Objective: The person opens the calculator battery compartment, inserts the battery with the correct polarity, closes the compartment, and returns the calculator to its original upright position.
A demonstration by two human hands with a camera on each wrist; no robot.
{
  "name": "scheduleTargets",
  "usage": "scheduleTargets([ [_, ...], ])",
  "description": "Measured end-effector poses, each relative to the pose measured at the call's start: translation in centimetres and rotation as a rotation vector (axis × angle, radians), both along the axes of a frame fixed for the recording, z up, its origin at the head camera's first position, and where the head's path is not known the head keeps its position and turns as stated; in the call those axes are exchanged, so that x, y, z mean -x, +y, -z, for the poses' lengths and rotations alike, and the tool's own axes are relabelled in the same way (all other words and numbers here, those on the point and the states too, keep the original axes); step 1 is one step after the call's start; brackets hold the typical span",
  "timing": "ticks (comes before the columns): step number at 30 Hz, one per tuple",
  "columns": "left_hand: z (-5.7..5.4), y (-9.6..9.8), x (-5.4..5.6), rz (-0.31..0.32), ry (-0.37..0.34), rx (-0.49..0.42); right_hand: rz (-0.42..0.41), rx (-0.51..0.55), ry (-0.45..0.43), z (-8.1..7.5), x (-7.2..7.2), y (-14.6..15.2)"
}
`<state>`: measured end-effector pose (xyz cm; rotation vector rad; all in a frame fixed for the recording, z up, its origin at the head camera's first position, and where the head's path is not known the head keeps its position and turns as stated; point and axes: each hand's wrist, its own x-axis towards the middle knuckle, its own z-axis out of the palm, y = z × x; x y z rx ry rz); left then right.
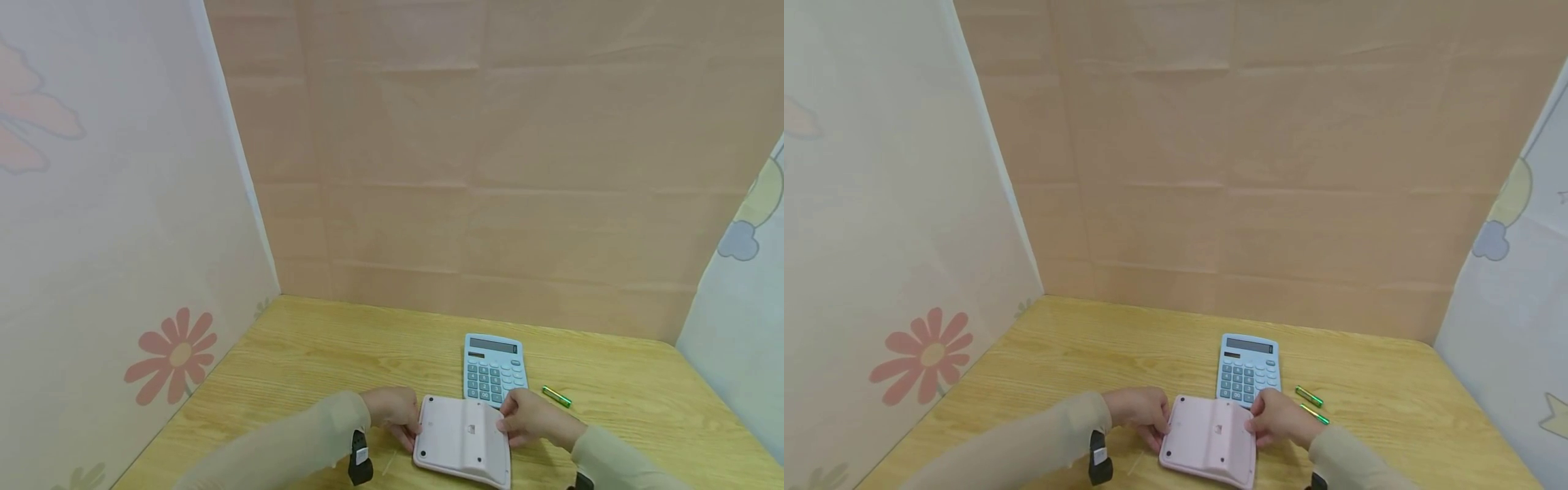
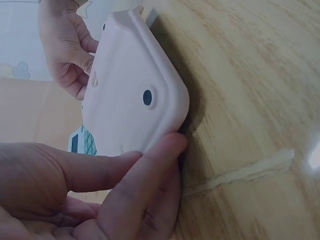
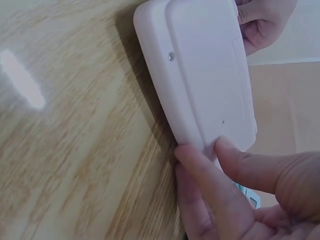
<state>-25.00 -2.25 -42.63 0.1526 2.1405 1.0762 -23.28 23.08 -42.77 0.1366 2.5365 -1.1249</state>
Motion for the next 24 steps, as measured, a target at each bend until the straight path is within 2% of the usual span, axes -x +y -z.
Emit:
scheduleTargets([
  [8,-0.05,0.16,-0.08,0.006,0.008,0.023,-0.013,-0.024,-0.017,-0.31,0.05,-0.17],
  [17,0.04,0.36,-0.03,0.004,0.009,0.049,-0.007,0.006,0.0,0.15,-0.14,-0.23],
  [24,-0.06,0.43,-0.17,0.016,0.048,0.09,-0.012,0.001,0.006,-0.03,-0.24,-0.5],
])
